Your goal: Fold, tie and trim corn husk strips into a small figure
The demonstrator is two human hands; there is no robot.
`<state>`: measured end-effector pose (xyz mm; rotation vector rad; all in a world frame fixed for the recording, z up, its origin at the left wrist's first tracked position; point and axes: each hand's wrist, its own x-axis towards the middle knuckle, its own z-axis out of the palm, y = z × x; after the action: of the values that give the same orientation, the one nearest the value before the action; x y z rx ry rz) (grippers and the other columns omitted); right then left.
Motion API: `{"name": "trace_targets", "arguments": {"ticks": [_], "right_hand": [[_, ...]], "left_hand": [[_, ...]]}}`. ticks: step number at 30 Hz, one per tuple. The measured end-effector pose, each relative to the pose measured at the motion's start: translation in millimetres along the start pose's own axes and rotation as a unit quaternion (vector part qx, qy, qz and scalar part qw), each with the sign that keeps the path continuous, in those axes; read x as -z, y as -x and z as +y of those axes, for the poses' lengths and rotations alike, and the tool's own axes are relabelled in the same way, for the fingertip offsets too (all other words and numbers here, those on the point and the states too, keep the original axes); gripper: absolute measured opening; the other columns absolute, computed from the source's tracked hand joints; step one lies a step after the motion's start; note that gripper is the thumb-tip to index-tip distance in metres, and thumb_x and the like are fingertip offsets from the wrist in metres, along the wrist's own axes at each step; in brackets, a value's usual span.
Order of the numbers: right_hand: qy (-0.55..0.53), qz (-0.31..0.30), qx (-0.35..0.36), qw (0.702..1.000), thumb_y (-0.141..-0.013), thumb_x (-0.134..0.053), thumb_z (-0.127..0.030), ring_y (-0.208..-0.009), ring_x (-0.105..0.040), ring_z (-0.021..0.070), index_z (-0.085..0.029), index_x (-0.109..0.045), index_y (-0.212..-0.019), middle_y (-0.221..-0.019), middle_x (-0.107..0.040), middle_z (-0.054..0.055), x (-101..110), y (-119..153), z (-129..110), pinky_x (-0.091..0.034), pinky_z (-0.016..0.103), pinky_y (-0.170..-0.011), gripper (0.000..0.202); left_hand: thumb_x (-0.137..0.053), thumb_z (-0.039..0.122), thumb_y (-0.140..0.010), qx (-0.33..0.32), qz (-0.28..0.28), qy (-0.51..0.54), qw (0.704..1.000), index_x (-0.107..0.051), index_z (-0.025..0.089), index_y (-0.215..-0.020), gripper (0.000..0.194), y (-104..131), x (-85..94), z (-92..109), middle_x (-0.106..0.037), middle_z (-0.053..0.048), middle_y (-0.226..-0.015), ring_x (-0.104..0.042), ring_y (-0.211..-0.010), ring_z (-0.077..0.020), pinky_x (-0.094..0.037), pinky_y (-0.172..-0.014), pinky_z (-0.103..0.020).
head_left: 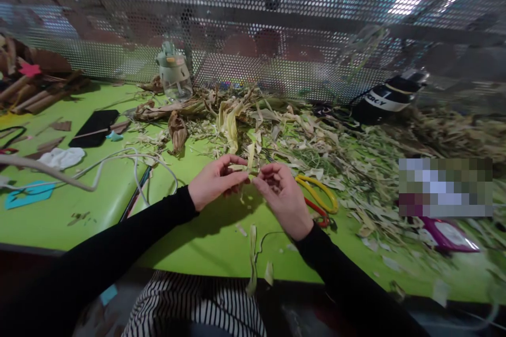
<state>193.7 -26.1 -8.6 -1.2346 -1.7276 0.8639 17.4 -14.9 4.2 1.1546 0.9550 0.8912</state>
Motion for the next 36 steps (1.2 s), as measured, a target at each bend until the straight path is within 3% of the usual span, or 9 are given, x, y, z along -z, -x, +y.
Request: {"name": "trace_targets", "arguments": {"ticks": [5,9,12,16,21,23,28,32,36], "right_hand": [[0.037,-0.031,0.035,0.998,-0.085,-0.056,-0.036,-0.071,-0.056,0.0148,-0.018,-0.059,-0.083,-0.082,-0.062,0.004,0.3,-0.9,3.7,-0.046,0.028,-0.063,0.018],[-0.044,-0.024,0.048,0.998,-0.084,-0.058,-0.031,-0.071,-0.060,0.0152,-0.020,-0.060,-0.084,-0.080,-0.067,0.003,-4.6,1.4,7.3,-0.048,0.028,-0.066,0.011],[-0.012,0.008,0.080,0.997,-0.084,-0.059,-0.027,-0.068,-0.058,0.0143,-0.020,-0.062,-0.080,-0.077,-0.066,0.002,-7.2,2.2,7.8,-0.047,0.027,-0.064,0.008],[0.061,0.024,0.106,0.992,-0.083,-0.059,-0.026,-0.066,-0.057,0.0147,-0.019,-0.062,-0.074,-0.071,-0.063,0.002,-5.0,1.6,4.2,-0.046,0.027,-0.063,0.012],[0.057,-0.060,0.066,0.994,-0.087,-0.052,-0.031,-0.065,-0.057,0.0145,-0.019,-0.063,-0.079,-0.073,-0.065,0.002,0.2,-1.9,5.4,-0.045,0.025,-0.060,0.018],[0.049,-0.055,0.048,0.996,-0.086,-0.054,-0.034,-0.064,-0.057,0.0145,-0.018,-0.062,-0.080,-0.074,-0.064,0.002,1.0,-3.5,7.8,-0.045,0.025,-0.059,0.018],[0.053,-0.038,0.036,0.997,-0.086,-0.053,-0.039,-0.065,-0.054,0.0141,-0.018,-0.059,-0.081,-0.075,-0.060,0.002,3.0,-4.2,10.7,-0.043,0.025,-0.058,0.023],[0.045,-0.030,0.052,0.997,-0.086,-0.055,-0.037,-0.061,-0.049,0.0128,-0.019,-0.057,-0.075,-0.067,-0.053,-0.001,4.7,-2.6,9.4,-0.040,0.024,-0.056,0.021],[-0.031,-0.040,0.051,0.997,-0.085,-0.057,-0.035,-0.069,-0.056,0.0139,-0.020,-0.060,-0.090,-0.079,-0.061,0.001,5.1,-3.7,7.2,-0.045,0.025,-0.063,0.016]], "left_hand": [[-0.065,0.033,-0.076,0.005,-0.044,0.005,0.999,-0.054,0.015,-0.109,0.040,-2.6,4.3,-1.6,-0.060,0.003,-0.066,-0.044,-0.044,-0.0026,-0.029,-0.042,-0.015],[-0.068,0.037,-0.073,0.014,0.000,0.059,0.998,-0.056,0.015,-0.106,0.041,-2.6,-1.8,-8.9,-0.059,0.003,-0.067,-0.041,-0.044,-0.0022,-0.027,-0.042,-0.015],[-0.063,0.042,-0.076,0.005,0.021,0.067,0.997,-0.059,0.016,-0.107,0.041,-1.0,-8.7,-14.0,-0.055,0.004,-0.067,-0.037,-0.045,-0.0020,-0.026,-0.042,-0.015],[-0.055,0.045,-0.080,-0.033,-0.004,-0.025,0.999,-0.061,0.015,-0.108,0.041,-2.2,-9.8,-16.9,-0.048,0.004,-0.064,-0.037,-0.049,-0.0044,-0.029,-0.045,-0.017],[-0.045,0.032,-0.086,-0.095,-0.018,-0.151,0.984,-0.059,0.013,-0.109,0.033,-3.8,-6.4,-15.2,-0.048,0.004,-0.063,-0.041,-0.056,-0.0076,-0.034,-0.054,-0.019],[-0.043,0.028,-0.086,-0.115,-0.010,-0.183,0.976,-0.060,0.014,-0.106,0.030,-3.0,-6.5,-14.6,-0.046,0.004,-0.062,-0.041,-0.057,-0.0079,-0.034,-0.055,-0.020],[-0.040,0.031,-0.088,-0.072,-0.026,-0.186,0.980,-0.059,0.014,-0.097,0.027,-2.2,-5.7,-15.6,-0.042,0.005,-0.058,-0.039,-0.051,-0.0077,-0.032,-0.049,-0.019],[-0.054,0.036,-0.081,-0.081,-0.042,-0.199,0.976,-0.056,0.015,-0.089,0.022,-1.3,-6.1,-16.8,-0.040,0.006,-0.058,-0.038,-0.049,-0.0068,-0.030,-0.046,-0.019],[-0.055,0.038,-0.080,-0.084,-0.027,-0.202,0.975,-0.054,0.016,-0.082,0.023,2.6,-8.9,-14.5,-0.039,0.008,-0.054,-0.039,-0.045,-0.0060,-0.030,-0.045,-0.019]]}}
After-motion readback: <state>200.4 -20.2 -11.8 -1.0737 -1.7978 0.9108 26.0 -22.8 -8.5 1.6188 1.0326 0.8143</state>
